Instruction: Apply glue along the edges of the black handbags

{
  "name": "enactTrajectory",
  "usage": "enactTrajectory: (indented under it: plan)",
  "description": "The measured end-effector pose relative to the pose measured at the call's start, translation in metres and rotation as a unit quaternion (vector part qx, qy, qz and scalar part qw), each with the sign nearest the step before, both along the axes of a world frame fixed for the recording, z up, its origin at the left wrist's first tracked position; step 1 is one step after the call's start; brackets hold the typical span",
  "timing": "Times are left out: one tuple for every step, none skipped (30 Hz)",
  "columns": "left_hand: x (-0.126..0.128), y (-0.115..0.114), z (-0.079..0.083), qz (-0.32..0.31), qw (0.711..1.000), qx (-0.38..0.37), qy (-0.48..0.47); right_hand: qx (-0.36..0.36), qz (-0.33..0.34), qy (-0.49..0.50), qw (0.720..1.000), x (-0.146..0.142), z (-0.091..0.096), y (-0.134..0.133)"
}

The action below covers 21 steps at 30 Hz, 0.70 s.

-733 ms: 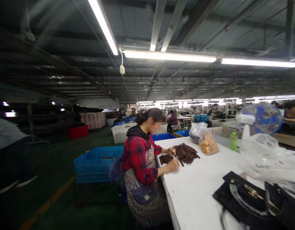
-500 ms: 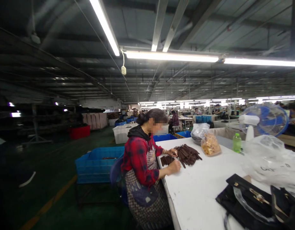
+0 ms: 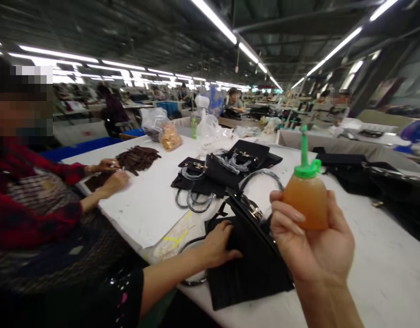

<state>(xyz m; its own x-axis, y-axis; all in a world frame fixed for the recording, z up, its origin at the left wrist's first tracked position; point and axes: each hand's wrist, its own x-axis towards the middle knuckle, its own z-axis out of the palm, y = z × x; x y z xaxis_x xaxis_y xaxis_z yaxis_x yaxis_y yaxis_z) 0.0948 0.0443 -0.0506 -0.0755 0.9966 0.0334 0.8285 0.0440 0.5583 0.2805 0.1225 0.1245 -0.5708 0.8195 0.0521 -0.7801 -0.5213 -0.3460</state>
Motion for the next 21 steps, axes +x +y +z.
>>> enactTrajectory:
  plan:
    - [-0.001,0.003,0.001,-0.013,0.999,-0.015,0.027,-0.017,-0.003,0.005,1.000,-0.001,0.002,0.001]
    - [-0.002,0.005,0.002,-0.037,0.997,-0.026,0.058,-0.028,-0.003,0.012,1.000,-0.004,0.004,0.001]
    - [-0.003,0.007,0.003,-0.065,0.993,-0.033,0.089,-0.037,0.001,0.021,0.999,-0.006,0.005,0.002]
    - [-0.003,0.009,0.003,-0.090,0.989,-0.038,0.114,-0.040,0.007,0.028,0.999,-0.008,0.005,0.003]
    - [-0.002,0.011,0.003,-0.109,0.984,-0.041,0.132,-0.042,0.012,0.034,0.998,-0.009,0.006,0.004]
    - [0.000,0.014,0.001,-0.122,0.981,-0.045,0.141,-0.042,0.019,0.038,0.998,-0.009,0.006,0.005]
    - [0.001,0.016,-0.001,-0.131,0.980,-0.051,0.140,-0.043,0.024,0.041,0.998,-0.009,0.005,0.006]
    - [0.003,0.018,-0.003,-0.139,0.979,-0.058,0.134,-0.044,0.027,0.042,0.998,-0.008,0.005,0.008]
    - [0.004,0.020,-0.006,-0.150,0.979,-0.065,0.125,-0.043,0.028,0.041,0.998,-0.007,0.004,0.010]
    - [0.005,0.022,-0.008,-0.162,0.977,-0.073,0.115,-0.043,0.028,0.041,0.998,-0.006,0.003,0.012]
    - [0.006,0.023,-0.009,-0.174,0.976,-0.082,0.107,-0.042,0.026,0.040,0.998,-0.006,0.002,0.014]
    - [0.007,0.023,-0.010,-0.182,0.974,-0.090,0.100,-0.040,0.024,0.039,0.998,-0.005,0.002,0.016]
    - [0.007,0.022,-0.011,-0.188,0.973,-0.094,0.096,-0.037,0.022,0.037,0.998,-0.005,0.001,0.017]
    - [0.007,0.021,-0.011,-0.191,0.973,-0.090,0.093,-0.034,0.020,0.033,0.999,-0.005,0.000,0.018]
    - [0.007,0.019,-0.010,-0.190,0.975,-0.077,0.089,-0.031,0.018,0.028,0.999,-0.005,0.000,0.020]
    - [0.006,0.016,-0.008,-0.186,0.978,-0.056,0.079,-0.032,0.018,0.022,0.999,-0.005,-0.001,0.021]
    - [0.006,0.014,-0.006,-0.184,0.981,-0.030,0.062,-0.034,0.019,0.015,0.999,-0.005,-0.002,0.022]
    - [0.005,0.012,-0.004,-0.181,0.983,-0.007,0.037,-0.038,0.021,0.008,0.999,-0.006,-0.002,0.022]
    - [0.004,0.011,-0.002,-0.177,0.984,0.006,0.008,-0.042,0.024,0.002,0.999,-0.007,-0.003,0.023]
    - [0.003,0.010,0.000,-0.170,0.985,0.007,-0.021,-0.045,0.025,-0.002,0.999,-0.008,-0.004,0.024]
    - [0.002,0.009,0.003,-0.161,0.986,-0.003,-0.048,-0.045,0.026,-0.005,0.999,-0.009,-0.004,0.025]
